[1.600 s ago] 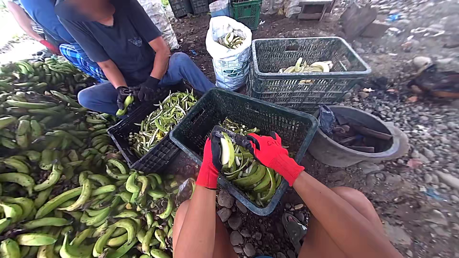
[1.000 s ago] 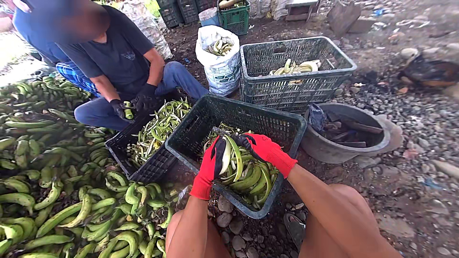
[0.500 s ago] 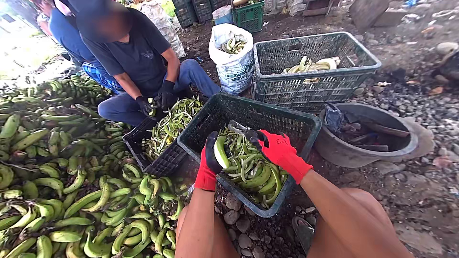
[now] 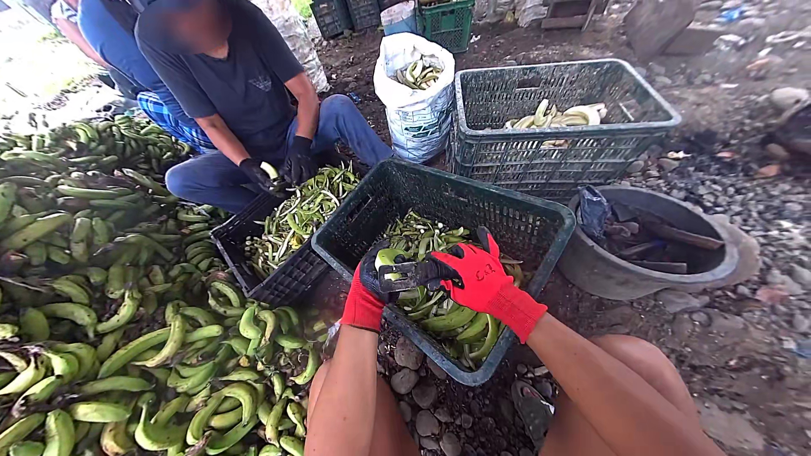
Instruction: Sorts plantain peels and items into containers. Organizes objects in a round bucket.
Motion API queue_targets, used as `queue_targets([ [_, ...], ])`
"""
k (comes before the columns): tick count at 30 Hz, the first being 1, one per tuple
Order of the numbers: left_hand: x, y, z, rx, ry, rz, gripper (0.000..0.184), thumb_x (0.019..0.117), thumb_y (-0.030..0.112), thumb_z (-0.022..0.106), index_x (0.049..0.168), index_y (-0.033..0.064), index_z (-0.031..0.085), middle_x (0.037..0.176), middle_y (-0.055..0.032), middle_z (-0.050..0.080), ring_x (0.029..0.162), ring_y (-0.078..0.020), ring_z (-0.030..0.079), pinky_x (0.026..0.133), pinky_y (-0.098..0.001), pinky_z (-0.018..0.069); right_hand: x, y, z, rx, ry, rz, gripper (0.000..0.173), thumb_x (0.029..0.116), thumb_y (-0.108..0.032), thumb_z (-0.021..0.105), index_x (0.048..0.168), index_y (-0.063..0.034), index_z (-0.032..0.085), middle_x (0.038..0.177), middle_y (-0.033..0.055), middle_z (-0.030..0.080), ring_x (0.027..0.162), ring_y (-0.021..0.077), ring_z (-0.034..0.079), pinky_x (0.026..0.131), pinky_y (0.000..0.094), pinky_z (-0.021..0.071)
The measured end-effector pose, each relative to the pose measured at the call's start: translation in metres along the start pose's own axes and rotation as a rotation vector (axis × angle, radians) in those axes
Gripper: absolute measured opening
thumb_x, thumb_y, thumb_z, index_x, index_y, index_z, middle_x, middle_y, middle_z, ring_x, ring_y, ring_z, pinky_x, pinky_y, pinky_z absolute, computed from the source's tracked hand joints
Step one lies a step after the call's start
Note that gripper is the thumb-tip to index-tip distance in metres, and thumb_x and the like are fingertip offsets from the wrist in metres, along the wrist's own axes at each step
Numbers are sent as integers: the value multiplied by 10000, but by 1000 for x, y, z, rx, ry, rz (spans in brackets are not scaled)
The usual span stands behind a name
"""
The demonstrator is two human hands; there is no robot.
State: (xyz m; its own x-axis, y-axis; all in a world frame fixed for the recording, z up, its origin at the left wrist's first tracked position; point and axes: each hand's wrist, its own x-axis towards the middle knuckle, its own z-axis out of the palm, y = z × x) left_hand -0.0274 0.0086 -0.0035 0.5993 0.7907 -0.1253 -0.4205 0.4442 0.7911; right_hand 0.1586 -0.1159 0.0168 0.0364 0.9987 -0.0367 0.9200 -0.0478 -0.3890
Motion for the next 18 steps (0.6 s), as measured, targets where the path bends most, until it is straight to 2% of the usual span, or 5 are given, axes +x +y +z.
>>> queue_targets([
  [5, 2, -16, 1, 138, -128, 137, 241, 1032, 218, 406, 1162, 137, 592, 902, 14, 694, 827, -75, 679, 766, -284, 582, 6, -5, -8, 40, -112, 92, 423, 1064, -449, 445, 1422, -264, 572, 1182, 127, 709, 1195, 331, 641, 1172, 724, 188],
  [8, -2, -13, 12, 369, 48, 229, 313, 1064, 182, 334, 1294, 59, 507, 984, -20, 637, 865, -52, 633, 792, -258, 556, 4, -3, -8, 58, -118, 68, 423, 1067, -436, 458, 1425, -248, 584, 1200, 127, 706, 1224, 329, 624, 1193, 711, 140],
  [11, -5, -17, 23, 854, 242, 368, 384, 1049, 134, 394, 1356, -63, 513, 1142, -169, 643, 1014, -128, 623, 927, -309, 521, 11, 5, -2, 183, -116, 147, 409, 1085, -421, 422, 1412, -248, 596, 1210, 111, 716, 1227, 306, 631, 1174, 682, 239],
  [14, -6, -18, 42, 777, 367, 311, 387, 1118, 186, 322, 1336, -29, 558, 1144, -148, 642, 1005, -114, 624, 913, -289, 526, 23, 9, 1, 350, -107, 222, 417, 1100, -400, 411, 1403, -188, 603, 1250, 159, 695, 1233, 342, 622, 1096, 650, 372],
  [18, -16, -23, 48, 579, 72, 279, 433, 1105, 218, 248, 1342, -17, 523, 876, -82, 684, 731, -146, 673, 696, -293, 596, 39, 31, 12, 550, -61, 294, 472, 1113, -417, 377, 1406, -113, 588, 1241, 212, 673, 1146, 361, 647, 1002, 602, 465],
])
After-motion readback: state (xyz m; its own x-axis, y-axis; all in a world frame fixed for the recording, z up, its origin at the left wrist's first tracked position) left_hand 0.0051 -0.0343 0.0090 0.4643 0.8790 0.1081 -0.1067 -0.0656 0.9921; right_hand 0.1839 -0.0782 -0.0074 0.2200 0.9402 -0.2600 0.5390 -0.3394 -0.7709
